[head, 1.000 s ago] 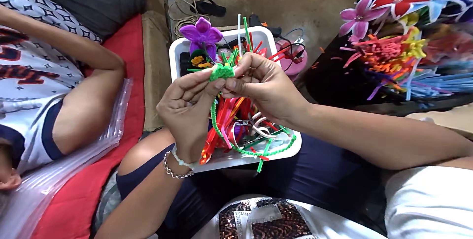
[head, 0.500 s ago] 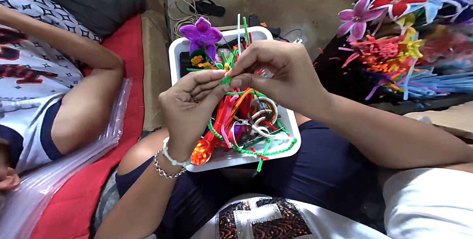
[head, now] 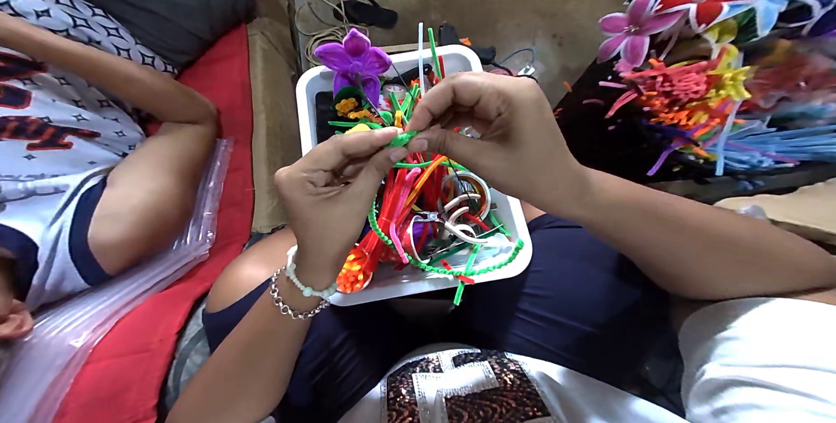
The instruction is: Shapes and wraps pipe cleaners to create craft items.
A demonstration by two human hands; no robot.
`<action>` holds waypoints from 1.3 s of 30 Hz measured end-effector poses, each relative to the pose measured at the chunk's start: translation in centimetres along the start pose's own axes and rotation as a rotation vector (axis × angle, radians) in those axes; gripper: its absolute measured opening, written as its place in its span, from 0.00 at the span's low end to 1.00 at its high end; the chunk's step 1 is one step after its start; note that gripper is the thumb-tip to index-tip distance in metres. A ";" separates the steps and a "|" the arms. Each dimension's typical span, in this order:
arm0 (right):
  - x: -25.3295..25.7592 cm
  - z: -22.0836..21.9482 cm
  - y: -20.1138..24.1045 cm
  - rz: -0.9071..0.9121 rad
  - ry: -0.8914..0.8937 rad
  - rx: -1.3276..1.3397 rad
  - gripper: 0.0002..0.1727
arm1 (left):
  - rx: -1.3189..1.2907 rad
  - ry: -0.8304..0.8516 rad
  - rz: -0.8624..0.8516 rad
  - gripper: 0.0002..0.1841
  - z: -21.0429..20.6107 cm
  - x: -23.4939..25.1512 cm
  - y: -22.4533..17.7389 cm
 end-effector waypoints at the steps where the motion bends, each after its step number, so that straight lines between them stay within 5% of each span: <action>1: 0.0 0.0 0.1 0.019 -0.005 -0.004 0.06 | -0.008 0.009 0.024 0.12 0.0 0.0 0.0; 9: -0.1 -0.2 -0.1 0.044 -0.008 -0.002 0.05 | -0.019 0.034 0.059 0.10 0.1 0.0 0.1; 16: -0.1 -0.6 -0.6 -0.113 0.009 0.036 0.08 | -0.031 -0.047 0.011 0.13 -0.1 0.0 0.4; 28: -0.9 -1.9 -1.0 -0.451 -0.244 0.610 0.05 | -0.218 -0.044 0.150 0.15 -0.6 -0.4 1.2; 34: -0.7 -1.6 -1.3 -0.306 0.006 0.321 0.09 | -0.164 -0.057 0.152 0.16 -0.1 0.1 0.7; 39: -0.1 -0.5 -0.8 -0.182 0.046 0.145 0.10 | -0.027 -0.035 0.143 0.20 0.0 0.1 0.2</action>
Point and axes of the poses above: each hand's wrist, its own x-axis towards the middle knuckle, its own z-axis out of the back of the hand, y = z × x, the point moved 4 cm from there along x, towards the middle knuckle, and after that the axes turned 15 degrees about z, right-handed, at the moved point
